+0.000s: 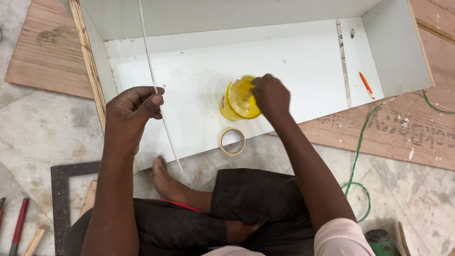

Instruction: The person applies glue to a white wooden strip using a small stick and then attaches it to the edge of a white wooden box. The person is sitting on the floor during the process.

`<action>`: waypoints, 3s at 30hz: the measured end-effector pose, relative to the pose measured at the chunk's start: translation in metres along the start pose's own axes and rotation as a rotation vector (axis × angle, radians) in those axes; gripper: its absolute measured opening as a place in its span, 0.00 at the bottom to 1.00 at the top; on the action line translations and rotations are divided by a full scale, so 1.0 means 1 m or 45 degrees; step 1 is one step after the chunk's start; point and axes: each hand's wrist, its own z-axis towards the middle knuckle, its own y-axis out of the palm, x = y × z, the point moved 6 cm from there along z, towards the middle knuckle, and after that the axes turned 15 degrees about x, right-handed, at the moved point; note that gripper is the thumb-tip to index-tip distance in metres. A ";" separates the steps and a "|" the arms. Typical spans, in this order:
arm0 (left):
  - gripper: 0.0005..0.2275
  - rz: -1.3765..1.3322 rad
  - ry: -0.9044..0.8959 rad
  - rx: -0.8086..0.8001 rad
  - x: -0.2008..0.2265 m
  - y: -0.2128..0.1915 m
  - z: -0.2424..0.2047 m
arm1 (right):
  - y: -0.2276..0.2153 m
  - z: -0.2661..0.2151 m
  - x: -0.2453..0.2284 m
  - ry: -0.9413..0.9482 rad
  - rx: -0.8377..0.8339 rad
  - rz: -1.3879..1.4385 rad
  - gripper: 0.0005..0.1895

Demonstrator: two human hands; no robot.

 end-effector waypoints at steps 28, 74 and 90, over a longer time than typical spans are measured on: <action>0.11 0.663 0.243 0.098 0.031 0.024 -0.029 | 0.004 -0.037 0.091 0.394 -0.080 0.545 0.75; 0.13 1.266 0.480 0.595 0.019 -0.050 0.007 | 0.098 0.118 -0.314 0.150 0.188 1.073 0.25; 0.14 1.265 0.379 0.534 0.017 -0.056 0.015 | 0.107 0.116 -0.319 0.116 0.198 1.015 0.23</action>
